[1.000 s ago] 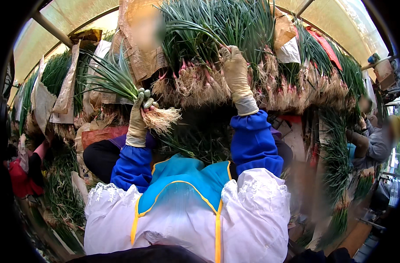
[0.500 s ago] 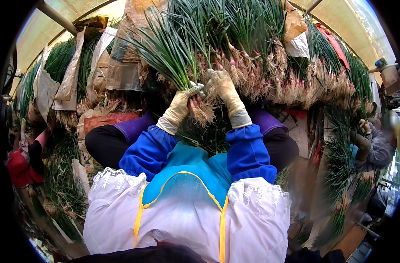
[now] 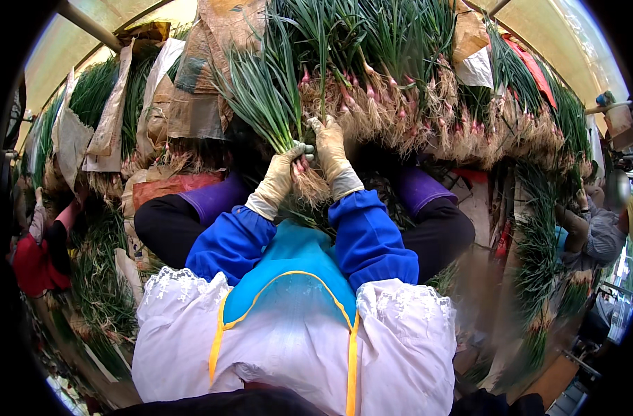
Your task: The person sits on the ground and repeatedly picks up bunches of green onions, trims the roots and lower stems by hand, and places the cleaned bunches into a pile. The task is performed continuously with other workers visible in the background.
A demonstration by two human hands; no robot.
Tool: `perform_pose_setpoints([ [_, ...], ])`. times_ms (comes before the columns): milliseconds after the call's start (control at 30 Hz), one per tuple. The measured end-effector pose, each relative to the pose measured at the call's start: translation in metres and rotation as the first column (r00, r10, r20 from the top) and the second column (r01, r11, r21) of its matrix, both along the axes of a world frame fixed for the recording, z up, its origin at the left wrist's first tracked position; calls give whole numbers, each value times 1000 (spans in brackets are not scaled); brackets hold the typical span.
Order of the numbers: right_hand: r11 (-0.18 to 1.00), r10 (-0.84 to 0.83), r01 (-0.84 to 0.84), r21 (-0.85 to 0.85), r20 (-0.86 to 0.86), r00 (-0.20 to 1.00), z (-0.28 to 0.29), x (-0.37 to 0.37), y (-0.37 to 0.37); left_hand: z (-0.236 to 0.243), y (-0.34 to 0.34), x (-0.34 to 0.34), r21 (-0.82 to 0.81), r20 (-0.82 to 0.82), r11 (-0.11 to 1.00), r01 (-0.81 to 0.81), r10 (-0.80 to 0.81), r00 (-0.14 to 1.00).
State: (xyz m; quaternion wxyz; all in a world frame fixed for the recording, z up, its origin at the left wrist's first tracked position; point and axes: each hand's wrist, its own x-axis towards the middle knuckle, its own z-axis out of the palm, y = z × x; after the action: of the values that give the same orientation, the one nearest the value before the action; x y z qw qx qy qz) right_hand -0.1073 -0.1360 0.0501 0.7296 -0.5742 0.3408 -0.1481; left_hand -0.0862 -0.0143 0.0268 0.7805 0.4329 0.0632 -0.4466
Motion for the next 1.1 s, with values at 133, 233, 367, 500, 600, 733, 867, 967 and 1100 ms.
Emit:
perform_pose_setpoints([
  [133, 783, -141, -6, 622, 188, 972, -5, -7, 7, 6, 6, 5, 2, 97, 998, 56, -56, 994],
  [233, 754, -131, -57, 654, 235, 963, 27, -15, 0, 36, -4, 0, -95, 190, 995, 36, -18, 982],
  [367, 557, -263, -244, 794, 447, 855, 31, -29, -26, 47, -7, -7, -125, 247, 987, 103, -69, 966],
  [500, 739, -74, -243, 629, 434, 898, 64, -53, -49, 24, 3, 1, -300, 96, 951, 71, -44, 994],
  [600, 978, 158, -121, -169, 229, 960, 39, -56, -48, -4, 0, 9, -293, -12, 937, 192, -204, 979],
  [733, 855, 471, -495, -152, -170, 866, 28, -47, -40, -35, -5, 10, -257, -26, 926, 277, -293, 956],
  [867, 806, 493, -562, -186, -314, 811, 11, -36, -39, -33, -4, 4, -268, 22, 913, 306, -312, 950],
  [967, 684, 514, -628, -370, -367, 776, 13, -26, -40, -55, -1, 15, -329, 50, 899, 289, -289, 956],
  [1100, 582, 563, -699, -416, -414, 715, 40, -29, -32, -40, -2, 14, -230, 44, 942, 246, -243, 969],
])
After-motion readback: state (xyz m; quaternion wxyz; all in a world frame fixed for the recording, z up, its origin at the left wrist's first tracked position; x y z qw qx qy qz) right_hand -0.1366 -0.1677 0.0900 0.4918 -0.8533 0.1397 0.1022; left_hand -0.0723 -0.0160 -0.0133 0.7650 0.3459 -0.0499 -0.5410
